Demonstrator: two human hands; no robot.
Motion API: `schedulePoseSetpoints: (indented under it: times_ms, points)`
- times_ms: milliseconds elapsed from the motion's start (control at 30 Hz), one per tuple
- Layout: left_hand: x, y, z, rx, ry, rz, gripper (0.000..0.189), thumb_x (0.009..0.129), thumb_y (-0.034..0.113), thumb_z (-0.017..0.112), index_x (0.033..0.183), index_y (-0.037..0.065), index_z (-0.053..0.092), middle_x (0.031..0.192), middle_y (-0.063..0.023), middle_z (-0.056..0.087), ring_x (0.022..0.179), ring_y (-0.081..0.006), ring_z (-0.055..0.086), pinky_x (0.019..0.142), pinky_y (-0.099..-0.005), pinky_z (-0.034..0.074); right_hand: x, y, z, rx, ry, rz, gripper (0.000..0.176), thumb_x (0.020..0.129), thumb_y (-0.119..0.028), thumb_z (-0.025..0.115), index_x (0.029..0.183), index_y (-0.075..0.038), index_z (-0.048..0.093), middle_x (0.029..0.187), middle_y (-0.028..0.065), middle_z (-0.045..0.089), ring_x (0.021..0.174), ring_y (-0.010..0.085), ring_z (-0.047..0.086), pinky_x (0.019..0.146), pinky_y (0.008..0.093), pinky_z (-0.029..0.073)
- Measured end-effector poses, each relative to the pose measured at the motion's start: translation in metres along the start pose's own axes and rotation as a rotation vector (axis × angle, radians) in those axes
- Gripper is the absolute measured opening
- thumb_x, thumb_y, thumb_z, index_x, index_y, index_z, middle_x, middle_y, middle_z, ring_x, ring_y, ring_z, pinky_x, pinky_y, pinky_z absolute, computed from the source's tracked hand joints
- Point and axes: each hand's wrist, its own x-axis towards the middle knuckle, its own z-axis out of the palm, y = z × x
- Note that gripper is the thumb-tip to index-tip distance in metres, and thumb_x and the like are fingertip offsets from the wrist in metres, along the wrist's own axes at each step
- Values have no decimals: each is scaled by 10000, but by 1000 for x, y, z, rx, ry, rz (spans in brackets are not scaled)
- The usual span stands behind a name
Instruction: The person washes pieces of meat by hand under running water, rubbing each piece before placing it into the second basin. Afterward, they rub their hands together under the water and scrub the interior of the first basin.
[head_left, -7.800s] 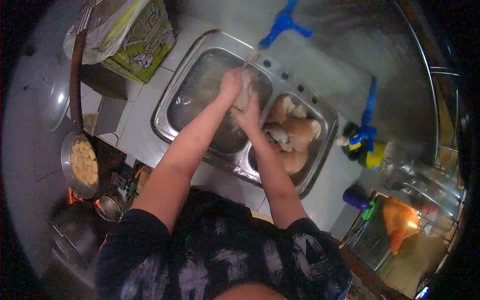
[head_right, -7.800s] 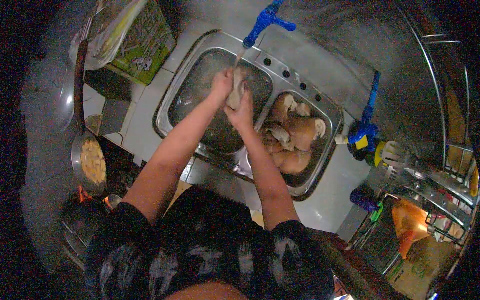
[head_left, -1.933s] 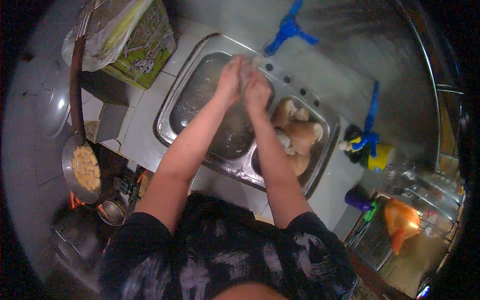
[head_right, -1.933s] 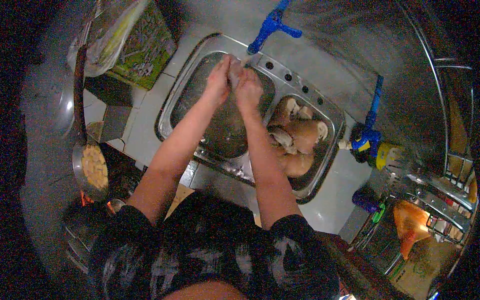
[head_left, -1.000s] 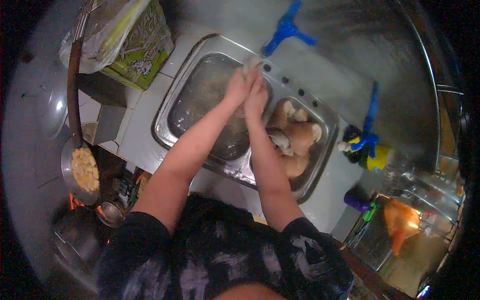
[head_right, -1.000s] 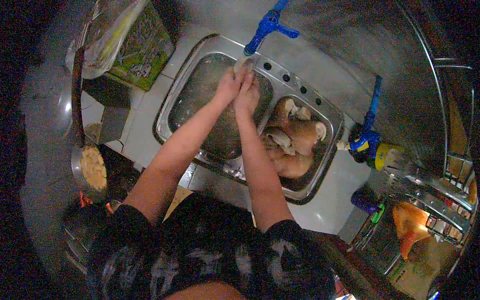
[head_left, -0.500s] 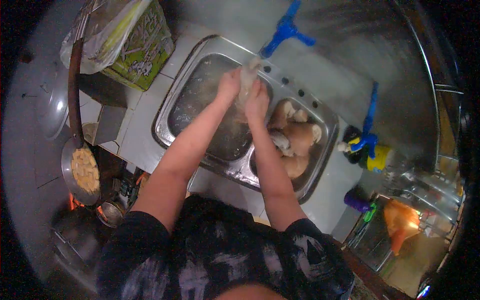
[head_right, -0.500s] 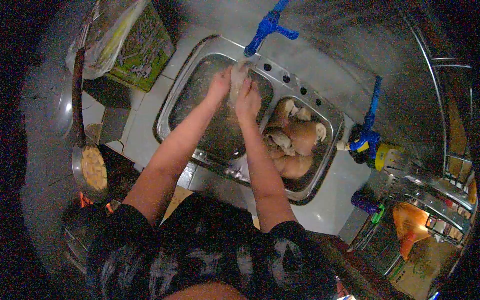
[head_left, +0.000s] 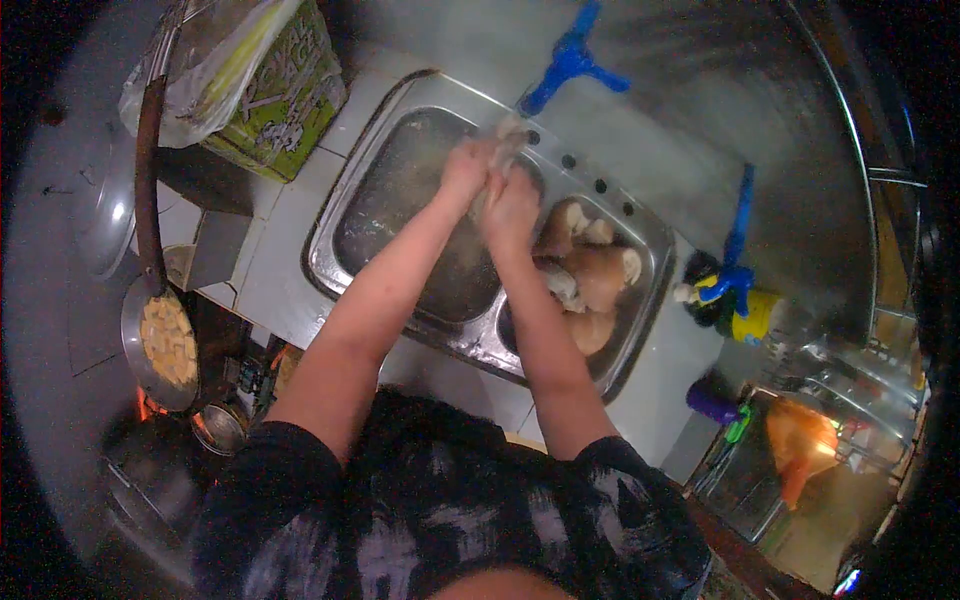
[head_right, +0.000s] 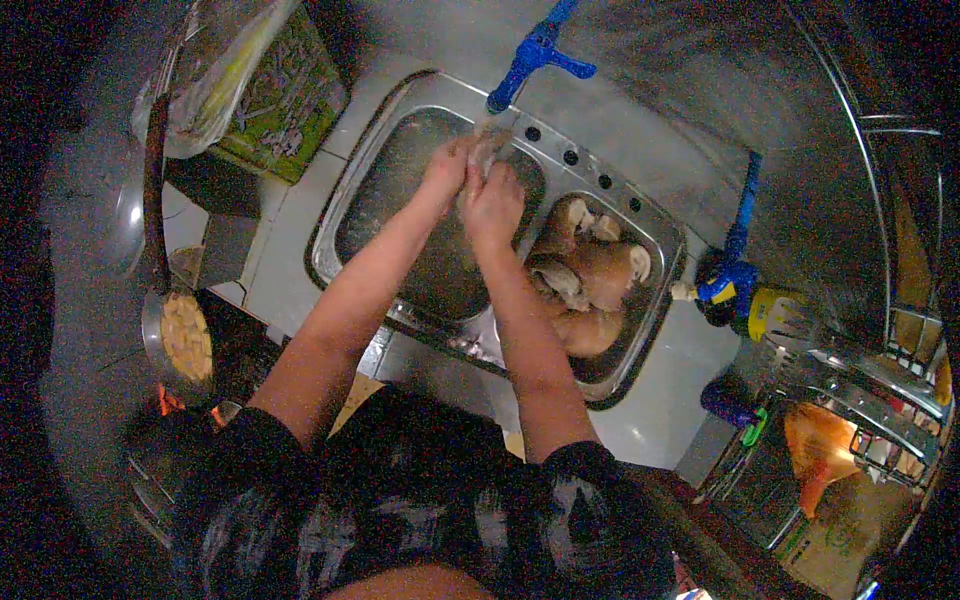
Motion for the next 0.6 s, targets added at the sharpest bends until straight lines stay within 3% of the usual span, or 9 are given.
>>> schedulePoseSetpoints:
  times_ms: [67,167,200,300,367,400,467,533,600]
  points:
    - [-2,2,0,181,76,24,308,825,209,412,913,-11,610,796,-136,612,708,-207,567,640,-322,432,-4,3,4,-13,53,-35,352,849,-333,416,870,3,517,812,194,553,739,351,547,659,439,414]
    - [9,-9,-9,389,39,-24,325,858,265,421,995,15,576,932,-133,594,839,-217,544,755,-334,425,-6,4,5,-8,57,-22,354,855,-323,410,884,13,518,803,212,557,720,374,544,654,444,418]
    - [17,-19,-13,388,37,-25,325,858,265,421,995,15,576,932,-133,594,839,-217,544,755,-334,425,-7,4,4,122,46,41,361,863,-317,394,878,24,513,826,239,547,769,402,524,678,465,396]
    - [23,-22,-18,141,-35,-137,392,855,345,437,1043,20,549,1000,-135,575,893,-237,537,770,-347,420,4,2,0,364,18,95,393,874,-325,364,881,36,520,824,267,549,786,423,522,687,474,399]
    - [-1,25,-14,-231,51,-365,540,845,435,422,1197,25,436,1202,-167,461,1118,-263,427,905,-362,328,18,2,6,474,3,88,417,877,-338,350,889,37,531,799,268,561,754,416,540,672,463,423]
    - [-2,24,-14,-231,51,-369,540,845,435,422,1197,25,436,1202,-167,461,1118,-263,427,905,-362,328,25,1,14,422,-56,170,420,879,-337,341,875,31,543,787,263,565,759,411,544,668,461,428]
    - [-5,22,-16,-324,29,-476,734,788,572,436,1270,29,328,1306,-133,345,1204,-271,311,978,-414,219,36,-1,23,369,-121,253,425,880,-337,331,862,24,555,775,258,569,765,406,547,664,460,434]
    - [5,-6,-36,-365,-48,-486,768,771,584,451,1273,19,316,1307,-137,341,1210,-275,302,987,-427,198,47,-5,25,125,-322,108,355,852,-302,420,933,-2,592,910,237,571,847,385,543,735,398,425]
    - [18,-31,-48,-406,-121,-500,802,754,596,465,1276,9,304,1309,-142,337,1215,-278,294,995,-441,176,65,8,40,105,-320,52,322,825,-294,476,952,-23,595,908,215,584,839,353,558,743,371,431]
